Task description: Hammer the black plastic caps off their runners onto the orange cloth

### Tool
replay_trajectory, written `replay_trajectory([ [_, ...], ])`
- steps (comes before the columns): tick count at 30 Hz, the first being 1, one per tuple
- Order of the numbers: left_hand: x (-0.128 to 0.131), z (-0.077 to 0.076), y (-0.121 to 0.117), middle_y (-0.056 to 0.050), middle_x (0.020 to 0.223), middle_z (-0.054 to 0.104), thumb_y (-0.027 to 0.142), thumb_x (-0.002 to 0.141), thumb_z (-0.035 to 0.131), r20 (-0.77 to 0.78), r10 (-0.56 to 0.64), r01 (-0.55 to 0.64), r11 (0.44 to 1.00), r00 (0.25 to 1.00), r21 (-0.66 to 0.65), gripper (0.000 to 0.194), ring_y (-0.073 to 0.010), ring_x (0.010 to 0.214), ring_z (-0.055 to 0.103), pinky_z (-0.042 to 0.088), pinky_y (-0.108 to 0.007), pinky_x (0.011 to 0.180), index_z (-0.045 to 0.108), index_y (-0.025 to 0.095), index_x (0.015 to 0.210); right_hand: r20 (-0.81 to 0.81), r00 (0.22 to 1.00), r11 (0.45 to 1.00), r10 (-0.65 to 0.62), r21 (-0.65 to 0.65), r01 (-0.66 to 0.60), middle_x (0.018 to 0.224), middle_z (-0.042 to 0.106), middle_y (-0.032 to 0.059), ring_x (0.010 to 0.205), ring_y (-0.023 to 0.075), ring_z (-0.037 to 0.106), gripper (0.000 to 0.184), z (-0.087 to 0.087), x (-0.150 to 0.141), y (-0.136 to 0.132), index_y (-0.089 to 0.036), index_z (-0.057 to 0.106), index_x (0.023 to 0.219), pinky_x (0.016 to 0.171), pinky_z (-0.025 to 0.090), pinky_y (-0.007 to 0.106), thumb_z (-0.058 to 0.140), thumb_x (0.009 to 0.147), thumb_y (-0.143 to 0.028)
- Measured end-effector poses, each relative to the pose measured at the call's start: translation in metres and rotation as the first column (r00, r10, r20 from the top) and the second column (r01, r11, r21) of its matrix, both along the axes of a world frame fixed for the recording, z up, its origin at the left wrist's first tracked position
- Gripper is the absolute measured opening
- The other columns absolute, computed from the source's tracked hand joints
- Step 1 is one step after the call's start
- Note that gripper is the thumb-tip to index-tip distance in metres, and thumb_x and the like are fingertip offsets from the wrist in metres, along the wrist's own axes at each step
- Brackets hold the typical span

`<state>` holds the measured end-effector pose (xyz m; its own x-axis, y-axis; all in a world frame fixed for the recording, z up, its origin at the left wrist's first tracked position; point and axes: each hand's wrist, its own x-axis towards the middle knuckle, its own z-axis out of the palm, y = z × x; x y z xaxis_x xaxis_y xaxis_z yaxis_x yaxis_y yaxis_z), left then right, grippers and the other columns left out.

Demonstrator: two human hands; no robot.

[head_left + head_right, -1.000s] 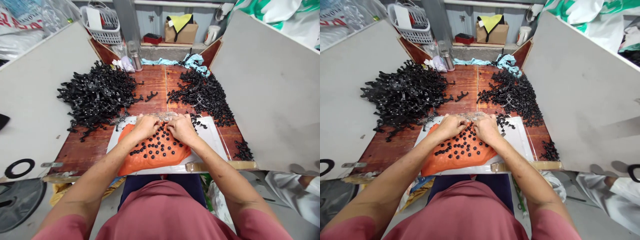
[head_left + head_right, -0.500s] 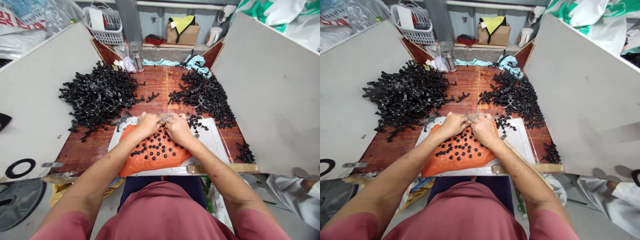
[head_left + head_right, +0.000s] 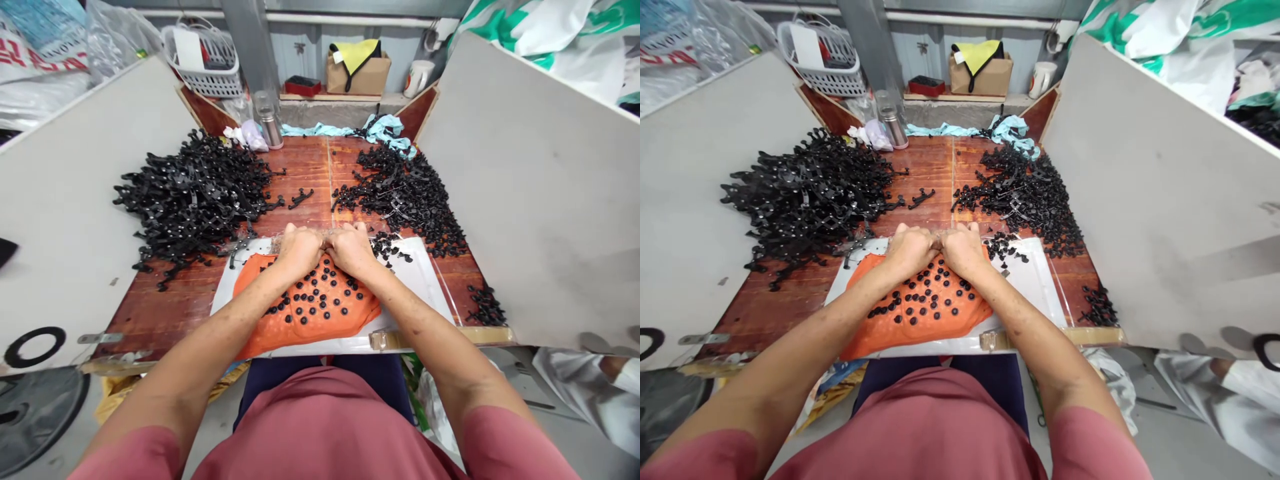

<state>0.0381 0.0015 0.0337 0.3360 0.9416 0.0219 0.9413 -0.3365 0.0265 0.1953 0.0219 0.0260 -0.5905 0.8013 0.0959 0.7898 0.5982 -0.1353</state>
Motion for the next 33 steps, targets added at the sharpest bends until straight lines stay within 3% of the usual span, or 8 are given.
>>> replay_trajectory([
  [4, 0.002, -0.005, -0.004, -0.014, 0.099, 0.077, 0.023, 0.094, 0.049, 0.033, -0.007, 0.005, 0.999, 0.999, 0.037, 0.025, -0.0321, 0.099, 0.067, 0.039, -0.047, 0.086, 0.074, 0.02, 0.09, -0.004, 1.0, 0.999, -0.03, 0.031, 0.03, 0.106, 0.076, 0.0145, 0.105, 0.0306, 0.052, 0.027, -0.003, -0.001, -0.002, -0.018, 0.076, 0.1, 0.091, 0.024, 0.046, 0.048, 0.099, -0.017],
  [9, -0.001, 0.0, -0.01, -0.012, 0.099, 0.077, 0.023, 0.092, 0.051, 0.042, -0.056, 0.059, 0.996, 0.998, -0.073, 0.026, -0.0316, 0.1, 0.067, 0.037, -0.047, 0.086, 0.075, 0.021, 0.081, 0.0, 1.0, 1.0, -0.001, 0.031, 0.001, 0.101, 0.075, 0.0123, 0.1, 0.029, 0.051, 0.027, -0.006, 0.008, -0.005, -0.02, 0.077, 0.093, 0.091, 0.024, 0.046, 0.05, 0.099, -0.022],
  [16, -0.021, 0.02, -0.006, -0.01, 0.099, 0.078, 0.027, 0.093, 0.056, 0.112, 0.108, -0.104, 0.994, 0.988, -0.035, 0.021, -0.0301, 0.101, 0.068, 0.038, -0.045, 0.09, 0.076, 0.023, 0.091, 0.008, 0.991, 0.977, 0.135, 0.164, -0.135, 0.102, 0.074, 0.0101, 0.101, 0.0264, 0.048, 0.038, -0.013, 0.008, -0.003, -0.021, 0.078, 0.1, 0.1, 0.019, 0.048, 0.041, 0.106, -0.021],
  [20, -0.023, 0.022, -0.004, -0.009, 0.099, 0.078, 0.028, 0.092, 0.057, 0.134, 0.104, -0.1, 0.994, 0.986, -0.037, 0.02, -0.0289, 0.102, 0.068, 0.039, -0.044, 0.09, 0.077, 0.023, 0.091, 0.04, 0.988, 0.981, 0.152, 0.113, -0.156, 0.095, 0.075, 0.0093, 0.101, 0.0272, 0.049, 0.034, -0.008, 0.013, -0.001, -0.022, 0.08, 0.092, 0.101, 0.019, 0.049, 0.048, 0.103, -0.02],
  [27, -0.011, 0.015, 0.001, -0.007, 0.097, 0.077, 0.025, 0.092, 0.054, 0.137, 0.003, 0.005, 0.998, 0.991, -0.062, 0.025, -0.0284, 0.102, 0.067, 0.039, -0.043, 0.089, 0.079, 0.026, 0.09, -0.141, 0.979, 0.987, -0.149, 0.045, 0.156, 0.102, 0.078, 0.0076, 0.101, 0.0261, 0.056, 0.025, 0.006, 0.064, 0.004, -0.024, 0.082, 0.099, 0.091, 0.025, 0.042, 0.058, 0.1, -0.023],
  [30, -0.001, 0.016, 0.011, -0.009, 0.1, 0.077, 0.022, 0.09, 0.055, 0.097, -0.015, 0.019, 0.999, 0.995, -0.044, 0.025, -0.0292, 0.104, 0.066, 0.039, -0.045, 0.092, 0.08, 0.026, 0.091, -0.116, 0.98, 0.987, -0.162, -0.026, 0.16, 0.098, 0.079, 0.0058, 0.097, 0.0248, 0.058, 0.022, 0.004, 0.078, 0.001, -0.025, 0.082, 0.095, 0.089, 0.026, 0.04, 0.06, 0.098, -0.022],
  [33, 0.007, 0.014, 0.024, -0.01, 0.104, 0.078, 0.025, 0.09, 0.056, 0.014, 0.019, -0.018, 0.996, 1.0, -0.085, 0.025, -0.0302, 0.102, 0.066, 0.039, -0.046, 0.092, 0.081, 0.026, 0.093, -0.129, 0.984, 0.991, -0.124, -0.067, 0.116, 0.1, 0.079, 0.0041, 0.096, 0.0236, 0.059, 0.021, 0.002, 0.071, -0.006, -0.026, 0.082, 0.096, 0.09, 0.028, 0.04, 0.061, 0.098, -0.022],
])
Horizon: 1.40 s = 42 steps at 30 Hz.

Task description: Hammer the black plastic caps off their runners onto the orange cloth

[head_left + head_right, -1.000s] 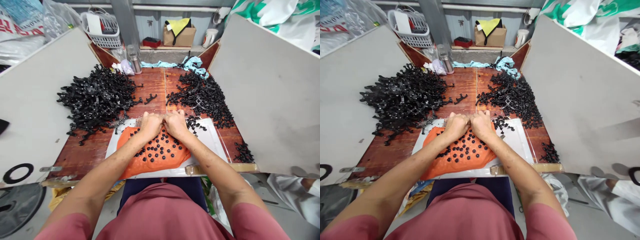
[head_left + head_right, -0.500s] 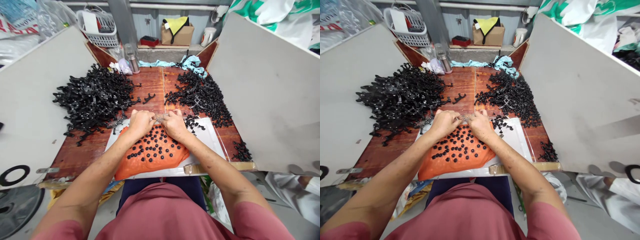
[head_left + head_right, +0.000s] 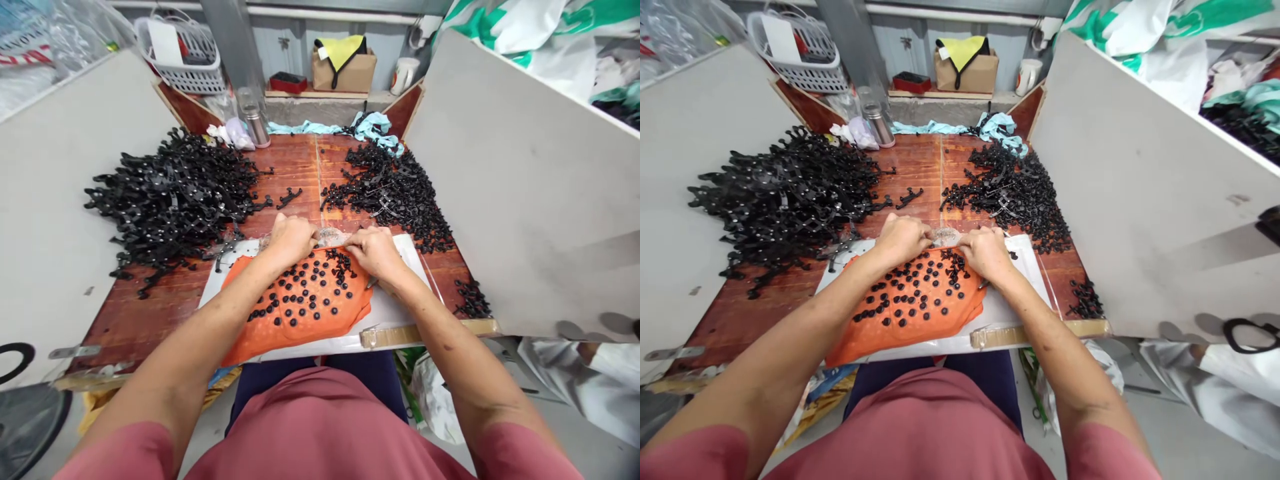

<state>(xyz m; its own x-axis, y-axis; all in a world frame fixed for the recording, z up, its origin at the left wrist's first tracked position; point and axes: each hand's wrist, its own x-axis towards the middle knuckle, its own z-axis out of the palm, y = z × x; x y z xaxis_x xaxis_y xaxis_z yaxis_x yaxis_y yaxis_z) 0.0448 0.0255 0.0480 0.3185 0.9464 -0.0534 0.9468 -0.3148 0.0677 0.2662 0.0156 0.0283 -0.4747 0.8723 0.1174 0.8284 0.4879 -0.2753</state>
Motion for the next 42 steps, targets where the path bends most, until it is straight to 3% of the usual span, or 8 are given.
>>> replay_trajectory([
  [4, 0.003, -0.003, 0.008, -0.011, 0.104, 0.079, 0.028, 0.092, 0.054, -0.067, -0.016, 0.012, 0.998, 0.998, -0.061, 0.027, -0.0299, 0.101, 0.068, 0.039, -0.045, 0.09, 0.081, 0.025, 0.092, 0.06, 0.995, 0.997, 0.077, 0.005, -0.077, 0.107, 0.077, 0.0083, 0.105, 0.0276, 0.055, 0.019, 0.0, -0.03, -0.008, -0.025, 0.081, 0.097, 0.094, 0.027, 0.044, 0.063, 0.098, -0.029],
  [9, 0.001, -0.001, -0.003, -0.01, 0.101, 0.079, 0.029, 0.091, 0.055, 0.0, -0.045, 0.045, 0.999, 0.999, -0.018, 0.024, -0.0305, 0.103, 0.069, 0.04, -0.044, 0.088, 0.078, 0.022, 0.087, 0.075, 0.997, 0.996, -0.027, -0.081, 0.033, 0.101, 0.077, 0.0097, 0.1, 0.0274, 0.058, 0.026, -0.005, -0.053, -0.003, -0.022, 0.079, 0.083, 0.088, 0.031, 0.042, 0.059, 0.098, -0.028],
  [17, 0.006, 0.0, -0.015, -0.01, 0.098, 0.081, 0.032, 0.093, 0.056, 0.013, -0.077, 0.077, 0.995, 0.997, -0.068, 0.026, -0.029, 0.095, 0.07, 0.038, -0.044, 0.089, 0.078, 0.023, 0.086, -0.068, 0.998, 0.995, -0.02, -0.102, 0.013, 0.107, 0.075, 0.0029, 0.096, 0.0183, 0.065, 0.024, -0.012, -0.014, 0.003, -0.026, 0.078, 0.108, 0.082, 0.039, 0.029, 0.055, 0.103, -0.025],
  [21, 0.011, -0.001, -0.016, -0.006, 0.093, 0.08, 0.028, 0.091, 0.058, 0.128, -0.145, 0.151, 0.988, 0.981, -0.044, 0.021, -0.0255, 0.092, 0.069, 0.038, -0.043, 0.09, 0.077, 0.024, 0.084, -0.125, 0.991, 0.997, 0.039, -0.063, -0.047, 0.094, 0.073, 0.0018, 0.093, 0.0202, 0.063, 0.006, -0.015, 0.011, -0.012, -0.024, 0.077, 0.091, 0.083, 0.038, 0.032, 0.071, 0.092, -0.025],
  [25, 0.024, -0.005, -0.021, -0.004, 0.092, 0.08, 0.026, 0.09, 0.058, 0.144, -0.226, 0.24, 0.967, 0.963, -0.085, 0.02, -0.0242, 0.092, 0.068, 0.037, -0.042, 0.09, 0.078, 0.025, 0.084, -0.068, 0.995, 0.997, -0.076, -0.008, 0.076, 0.098, 0.072, 0.0055, 0.098, 0.0243, 0.06, 0.014, -0.018, 0.023, -0.019, -0.022, 0.078, 0.095, 0.085, 0.034, 0.037, 0.065, 0.093, -0.016],
  [31, 0.037, -0.003, -0.036, -0.009, 0.09, 0.078, 0.023, 0.089, 0.056, 0.009, -0.232, 0.231, 0.965, 0.973, -0.121, 0.022, -0.026, 0.089, 0.067, 0.036, -0.045, 0.088, 0.076, 0.021, 0.08, 0.026, 1.0, 0.994, -0.011, 0.11, 0.008, 0.096, 0.071, 0.0069, 0.099, 0.0266, 0.053, 0.02, -0.01, 0.017, -0.035, -0.024, 0.08, 0.095, 0.084, 0.028, 0.041, 0.06, 0.099, -0.023],
  [36, 0.031, -0.007, -0.048, -0.01, 0.093, 0.077, 0.022, 0.092, 0.052, 0.025, -0.209, 0.21, 0.977, 0.978, -0.049, 0.025, -0.0274, 0.093, 0.066, 0.035, -0.046, 0.088, 0.075, 0.02, 0.081, 0.081, 0.995, 0.995, 0.056, 0.081, -0.063, 0.094, 0.071, 0.0085, 0.098, 0.0269, 0.051, 0.024, -0.011, -0.003, -0.049, -0.02, 0.078, 0.088, 0.084, 0.025, 0.042, 0.06, 0.1, -0.03],
  [42, 0.018, -0.013, -0.065, -0.012, 0.092, 0.074, 0.021, 0.093, 0.052, 0.038, -0.247, 0.244, 0.967, 0.968, 0.066, 0.026, -0.0302, 0.097, 0.065, 0.035, -0.047, 0.088, 0.076, 0.02, 0.084, 0.131, 0.99, 0.973, 0.052, 0.216, -0.08, 0.093, 0.07, 0.0109, 0.097, 0.0274, 0.049, 0.031, -0.019, -0.007, -0.049, -0.018, 0.074, 0.089, 0.089, 0.024, 0.045, 0.047, 0.104, -0.023],
])
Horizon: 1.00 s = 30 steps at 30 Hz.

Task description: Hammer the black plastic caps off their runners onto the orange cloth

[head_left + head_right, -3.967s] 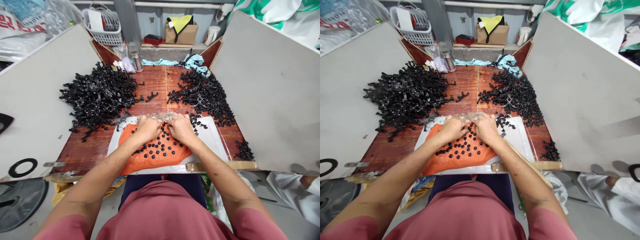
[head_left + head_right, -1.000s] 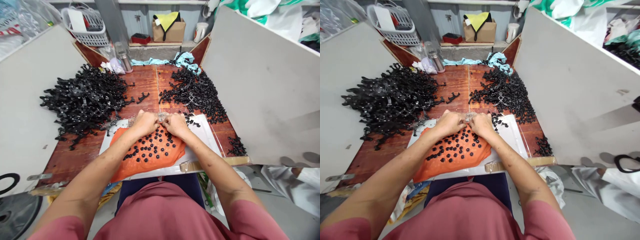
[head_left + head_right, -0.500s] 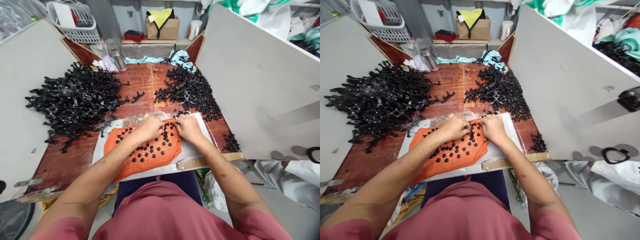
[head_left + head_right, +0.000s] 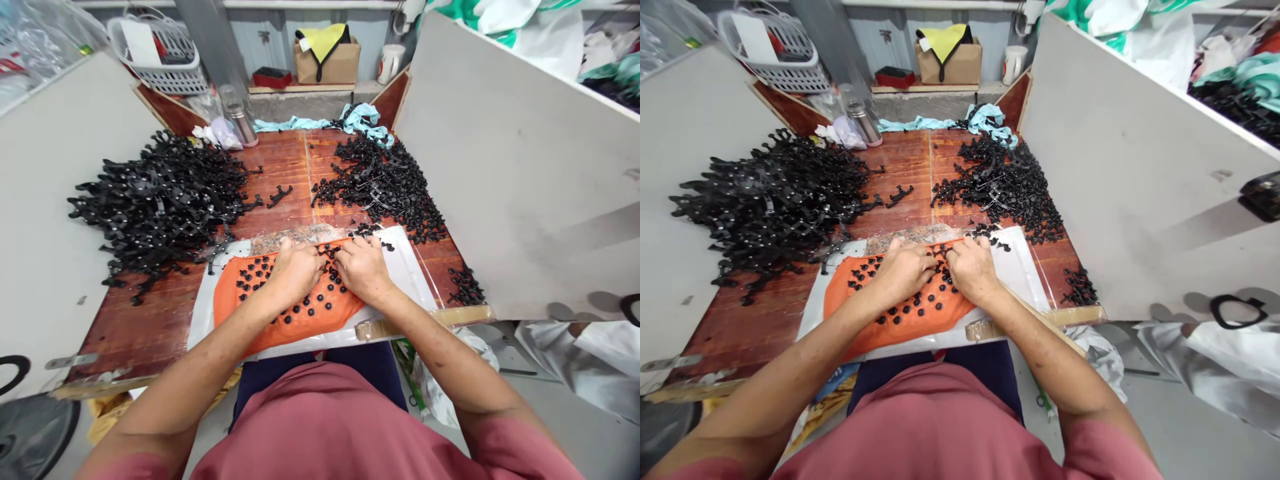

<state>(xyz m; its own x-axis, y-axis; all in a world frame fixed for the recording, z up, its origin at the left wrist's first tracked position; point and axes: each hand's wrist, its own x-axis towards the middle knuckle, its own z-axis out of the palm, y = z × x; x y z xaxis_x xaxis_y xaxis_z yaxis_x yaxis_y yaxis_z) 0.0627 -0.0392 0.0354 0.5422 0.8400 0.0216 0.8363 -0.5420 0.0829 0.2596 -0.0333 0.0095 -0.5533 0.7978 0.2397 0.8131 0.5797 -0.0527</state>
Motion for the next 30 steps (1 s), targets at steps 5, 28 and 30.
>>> replay_trajectory([
  [5, 0.002, -0.001, -0.002, -0.012, 0.089, 0.075, 0.024, 0.095, 0.052, 0.046, 0.031, -0.032, 0.999, 0.998, 0.023, 0.025, -0.0295, 0.093, 0.066, 0.036, -0.047, 0.088, 0.076, 0.02, 0.089, -0.01, 1.0, 0.999, 0.013, -0.033, -0.013, 0.09, 0.07, 0.0087, 0.093, 0.0258, 0.047, 0.03, 0.006, 0.009, -0.003, -0.021, 0.076, 0.088, 0.088, 0.023, 0.044, 0.05, 0.103, -0.023],
  [28, 0.016, 0.002, 0.003, -0.011, 0.096, 0.077, 0.02, 0.094, 0.053, 0.014, -0.021, 0.022, 0.998, 1.0, -0.055, 0.022, -0.0284, 0.096, 0.067, 0.035, -0.045, 0.09, 0.074, 0.02, 0.091, -0.071, 0.997, 0.991, 0.044, -0.127, -0.053, 0.095, 0.068, 0.0075, 0.099, 0.0263, 0.047, 0.025, 0.003, 0.012, -0.028, -0.024, 0.079, 0.089, 0.091, 0.025, 0.046, 0.059, 0.1, -0.031],
  [30, 0.011, 0.003, -0.001, -0.011, 0.099, 0.077, 0.02, 0.094, 0.054, 0.037, -0.013, 0.015, 0.999, 0.999, -0.04, 0.021, -0.0287, 0.097, 0.066, 0.035, -0.045, 0.09, 0.074, 0.02, 0.094, -0.031, 0.998, 0.99, 0.058, -0.129, -0.062, 0.094, 0.067, 0.0085, 0.099, 0.0267, 0.047, 0.026, 0.003, 0.008, -0.029, -0.022, 0.078, 0.084, 0.089, 0.024, 0.046, 0.057, 0.099, -0.028],
])
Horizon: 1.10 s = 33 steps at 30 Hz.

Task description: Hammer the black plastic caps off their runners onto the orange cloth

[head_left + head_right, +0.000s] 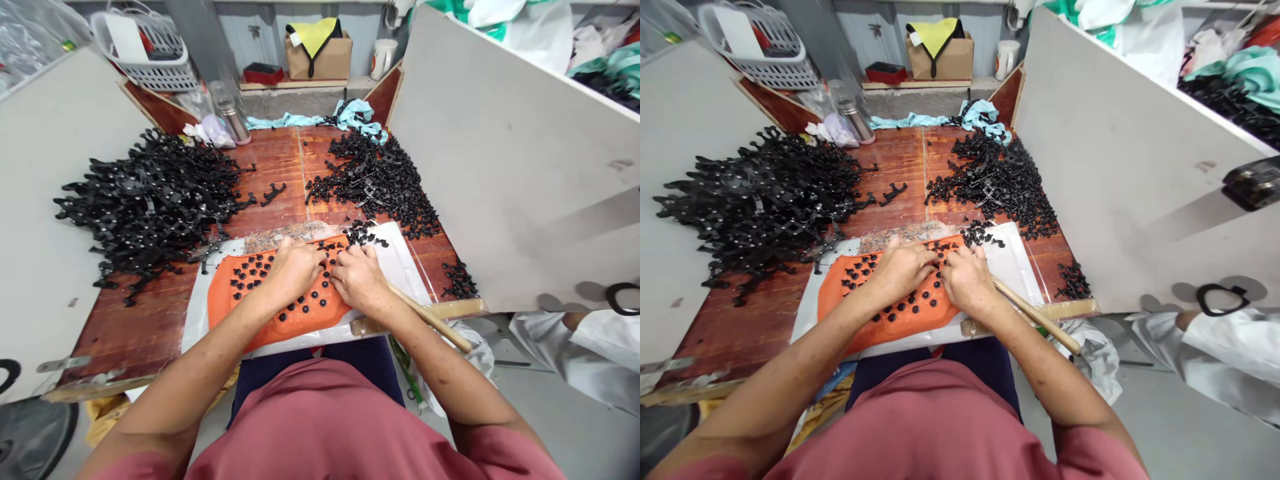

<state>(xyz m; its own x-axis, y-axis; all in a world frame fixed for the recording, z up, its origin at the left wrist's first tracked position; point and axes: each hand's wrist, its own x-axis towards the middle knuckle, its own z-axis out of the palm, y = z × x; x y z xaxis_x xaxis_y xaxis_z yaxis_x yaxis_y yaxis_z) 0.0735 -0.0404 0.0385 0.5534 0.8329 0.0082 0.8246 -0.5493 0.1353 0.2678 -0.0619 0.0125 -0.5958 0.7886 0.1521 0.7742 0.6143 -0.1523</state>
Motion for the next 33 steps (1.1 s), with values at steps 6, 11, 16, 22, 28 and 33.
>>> replay_trajectory([
  [6, -0.003, -0.002, -0.005, -0.012, 0.095, 0.076, 0.025, 0.095, 0.055, 0.027, 0.082, -0.083, 0.995, 0.996, 0.047, 0.021, -0.0304, 0.097, 0.066, 0.036, -0.046, 0.088, 0.075, 0.019, 0.091, -0.077, 0.996, 0.995, -0.05, -0.088, 0.043, 0.091, 0.069, 0.0057, 0.095, 0.0248, 0.05, 0.021, 0.008, 0.004, 0.004, -0.024, 0.08, 0.088, 0.086, 0.026, 0.043, 0.062, 0.098, -0.029],
  [11, 0.005, -0.007, -0.002, -0.011, 0.093, 0.076, 0.023, 0.094, 0.054, 0.018, 0.078, -0.079, 0.996, 0.997, 0.04, 0.022, -0.0302, 0.096, 0.066, 0.036, -0.047, 0.087, 0.076, 0.021, 0.091, -0.118, 0.981, 0.987, -0.156, -0.054, 0.15, 0.094, 0.071, 0.0065, 0.096, 0.0256, 0.051, 0.024, 0.009, 0.001, 0.016, -0.026, 0.081, 0.099, 0.088, 0.026, 0.042, 0.058, 0.101, -0.026],
  [16, 0.002, -0.014, -0.011, -0.01, 0.087, 0.075, 0.022, 0.096, 0.051, 0.021, 0.034, -0.035, 0.998, 0.999, 0.053, 0.026, -0.0274, 0.091, 0.066, 0.036, -0.045, 0.086, 0.075, 0.022, 0.086, -0.086, 0.966, 0.97, -0.243, -0.018, 0.243, 0.099, 0.073, 0.0097, 0.101, 0.0286, 0.051, 0.024, 0.011, -0.005, 0.032, -0.025, 0.081, 0.1, 0.088, 0.025, 0.044, 0.057, 0.101, -0.028],
  [22, -0.008, -0.011, -0.011, -0.007, 0.091, 0.078, 0.026, 0.099, 0.052, 0.082, 0.106, -0.108, 0.994, 0.991, 0.017, 0.025, -0.0263, 0.09, 0.067, 0.037, -0.045, 0.088, 0.076, 0.024, 0.091, -0.001, 0.986, 0.985, -0.168, -0.05, 0.167, 0.103, 0.073, 0.0112, 0.105, 0.0301, 0.05, 0.023, 0.009, -0.018, 0.046, -0.024, 0.081, 0.096, 0.091, 0.025, 0.046, 0.059, 0.099, -0.03],
  [28, -0.019, 0.004, 0.007, -0.007, 0.099, 0.079, 0.027, 0.096, 0.054, 0.085, 0.209, -0.21, 0.978, 0.974, 0.001, 0.022, -0.0273, 0.097, 0.069, 0.04, -0.043, 0.088, 0.076, 0.025, 0.094, 0.111, 0.983, 0.984, -0.147, -0.082, 0.157, 0.099, 0.075, 0.013, 0.099, 0.0299, 0.052, 0.026, 0.02, -0.021, 0.052, -0.021, 0.081, 0.086, 0.089, 0.025, 0.048, 0.059, 0.098, -0.028],
  [33, -0.022, 0.004, 0.03, -0.007, 0.105, 0.08, 0.029, 0.094, 0.055, 0.013, 0.216, -0.216, 0.976, 0.976, 0.015, 0.023, -0.0283, 0.102, 0.069, 0.042, -0.042, 0.087, 0.078, 0.027, 0.095, 0.036, 0.994, 0.993, -0.1, -0.051, 0.102, 0.108, 0.075, 0.0104, 0.104, 0.0292, 0.051, 0.026, 0.025, -0.023, 0.06, -0.025, 0.081, 0.103, 0.091, 0.026, 0.047, 0.055, 0.101, -0.029],
])
